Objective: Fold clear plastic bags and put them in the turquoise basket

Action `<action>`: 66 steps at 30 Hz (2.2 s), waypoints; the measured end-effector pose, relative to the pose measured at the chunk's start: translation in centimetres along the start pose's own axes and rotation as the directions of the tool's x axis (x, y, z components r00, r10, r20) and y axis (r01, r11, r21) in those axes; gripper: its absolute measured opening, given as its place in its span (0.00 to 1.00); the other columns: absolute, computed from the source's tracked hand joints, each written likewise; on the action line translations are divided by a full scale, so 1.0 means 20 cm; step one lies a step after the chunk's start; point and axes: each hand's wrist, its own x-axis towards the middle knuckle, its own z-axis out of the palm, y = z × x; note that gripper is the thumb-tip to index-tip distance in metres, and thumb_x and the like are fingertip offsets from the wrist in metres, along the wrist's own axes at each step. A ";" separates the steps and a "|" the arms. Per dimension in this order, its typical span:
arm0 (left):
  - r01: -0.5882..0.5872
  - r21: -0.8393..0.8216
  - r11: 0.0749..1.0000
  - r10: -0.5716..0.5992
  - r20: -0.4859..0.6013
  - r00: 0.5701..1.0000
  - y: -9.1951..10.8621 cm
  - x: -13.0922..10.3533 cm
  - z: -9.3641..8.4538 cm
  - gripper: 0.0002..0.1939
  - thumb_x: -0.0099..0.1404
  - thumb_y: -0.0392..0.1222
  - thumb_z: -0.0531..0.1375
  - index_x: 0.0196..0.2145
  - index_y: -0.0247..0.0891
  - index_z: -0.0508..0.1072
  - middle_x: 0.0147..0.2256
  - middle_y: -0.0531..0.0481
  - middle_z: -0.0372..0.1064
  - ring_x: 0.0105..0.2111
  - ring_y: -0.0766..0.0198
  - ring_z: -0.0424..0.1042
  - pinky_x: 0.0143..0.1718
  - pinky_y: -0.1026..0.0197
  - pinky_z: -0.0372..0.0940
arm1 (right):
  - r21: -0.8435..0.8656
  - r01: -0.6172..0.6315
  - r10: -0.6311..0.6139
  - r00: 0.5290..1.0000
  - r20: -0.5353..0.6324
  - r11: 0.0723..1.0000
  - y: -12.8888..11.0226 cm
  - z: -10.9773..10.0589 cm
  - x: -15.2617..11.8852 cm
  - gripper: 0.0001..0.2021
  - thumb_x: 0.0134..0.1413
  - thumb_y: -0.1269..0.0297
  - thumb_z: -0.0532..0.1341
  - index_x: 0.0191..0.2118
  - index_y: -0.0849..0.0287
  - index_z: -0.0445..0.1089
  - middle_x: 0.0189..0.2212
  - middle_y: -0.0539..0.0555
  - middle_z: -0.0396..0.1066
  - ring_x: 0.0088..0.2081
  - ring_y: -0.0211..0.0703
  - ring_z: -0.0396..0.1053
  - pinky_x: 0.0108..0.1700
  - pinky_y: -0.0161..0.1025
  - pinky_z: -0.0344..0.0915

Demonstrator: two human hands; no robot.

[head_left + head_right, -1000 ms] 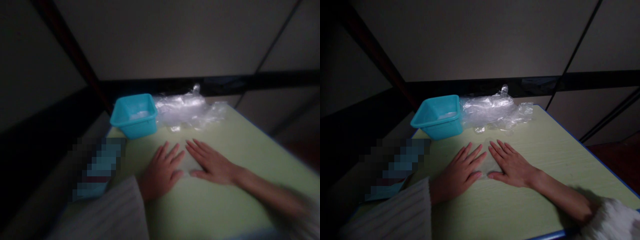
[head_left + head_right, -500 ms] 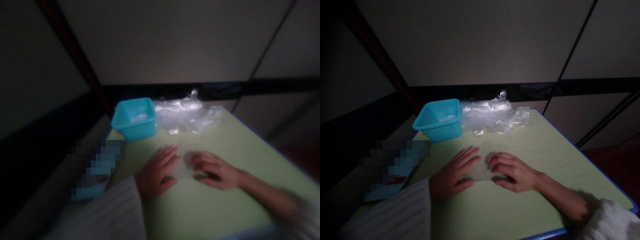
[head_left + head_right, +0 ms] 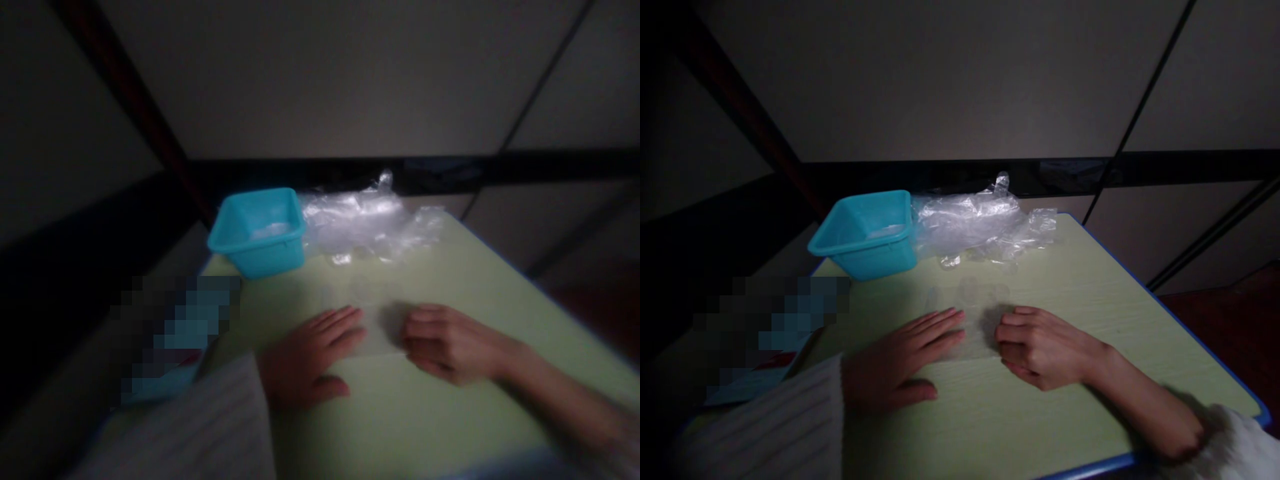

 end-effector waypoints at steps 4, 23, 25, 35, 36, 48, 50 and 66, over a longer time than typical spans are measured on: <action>-0.012 0.033 0.999 0.014 -0.075 0.997 0.00 0.00 0.00 0.33 0.63 0.56 0.53 0.60 0.33 0.56 0.62 0.35 0.50 0.62 0.47 0.47 0.61 0.45 0.46 | -0.018 0.004 -0.004 1.000 -0.005 1.000 0.00 0.00 0.00 0.11 0.58 0.69 0.53 0.24 0.59 0.62 0.27 0.52 0.63 0.32 0.41 0.56 0.34 0.41 0.53; 0.076 0.029 0.997 -0.071 -0.154 0.986 0.02 0.02 0.00 0.28 0.59 0.47 0.57 0.55 0.33 0.61 0.55 0.37 0.61 0.54 0.49 0.59 0.55 0.47 0.54 | -0.004 -0.008 0.007 0.972 -0.234 1.000 0.02 0.04 -0.02 0.10 0.63 0.71 0.49 0.37 0.62 0.67 0.28 0.55 0.69 0.30 0.40 0.65 0.32 0.38 0.62; 0.079 0.025 0.997 -0.074 -0.158 0.985 0.02 0.01 0.00 0.29 0.59 0.47 0.58 0.55 0.32 0.61 0.55 0.37 0.60 0.54 0.49 0.59 0.55 0.47 0.54 | -0.002 -0.015 0.014 0.965 -0.262 1.000 0.03 0.05 -0.01 0.09 0.63 0.71 0.50 0.36 0.61 0.68 0.26 0.54 0.68 0.29 0.40 0.65 0.31 0.38 0.62; 0.151 -0.017 0.988 -0.152 -0.203 0.967 0.01 0.02 -0.01 0.22 0.64 0.39 0.52 0.56 0.37 0.62 0.55 0.41 0.61 0.54 0.54 0.60 0.55 0.49 0.56 | 0.302 -0.146 0.259 0.890 -0.376 0.942 0.02 -0.01 0.00 0.06 0.60 0.70 0.53 0.39 0.58 0.66 0.38 0.56 0.72 0.41 0.43 0.68 0.43 0.44 0.65; 0.172 -0.029 0.985 -0.174 -0.220 0.960 0.01 0.02 0.00 0.21 0.64 0.38 0.50 0.55 0.37 0.64 0.55 0.42 0.62 0.53 0.55 0.61 0.55 0.50 0.56 | 0.336 -0.164 0.292 0.879 -0.378 0.928 0.02 0.00 0.00 0.06 0.60 0.70 0.53 0.40 0.58 0.66 0.38 0.56 0.73 0.41 0.43 0.69 0.43 0.43 0.66; 0.270 -0.704 0.657 -0.520 -0.163 0.839 0.06 0.03 -0.04 0.18 0.65 0.47 0.50 0.30 0.34 0.74 0.29 0.46 0.74 0.31 0.58 0.75 0.36 0.58 0.68 | 0.851 -0.275 0.760 0.618 -0.200 0.448 0.00 0.01 0.02 0.10 0.56 0.57 0.58 0.29 0.57 0.63 0.18 0.47 0.66 0.18 0.35 0.63 0.18 0.31 0.60; 0.245 -0.853 0.461 -0.555 -0.062 0.829 0.08 0.04 -0.05 0.19 0.64 0.52 0.51 0.29 0.34 0.73 0.27 0.47 0.74 0.25 0.61 0.75 0.27 0.62 0.67 | 0.905 -0.238 0.778 0.612 -0.143 0.353 0.00 0.02 0.02 0.11 0.54 0.55 0.60 0.29 0.57 0.63 0.16 0.46 0.65 0.16 0.34 0.62 0.17 0.31 0.58; 0.360 -0.930 0.073 -0.634 0.235 0.737 0.05 0.05 -0.05 0.37 0.48 0.36 0.66 0.53 0.35 0.52 0.24 0.55 0.71 0.22 0.61 0.74 0.22 0.65 0.64 | 0.968 -0.242 0.870 0.461 0.176 -0.068 0.06 0.10 0.08 0.13 0.50 0.56 0.62 0.29 0.58 0.59 0.16 0.47 0.67 0.16 0.35 0.66 0.17 0.30 0.60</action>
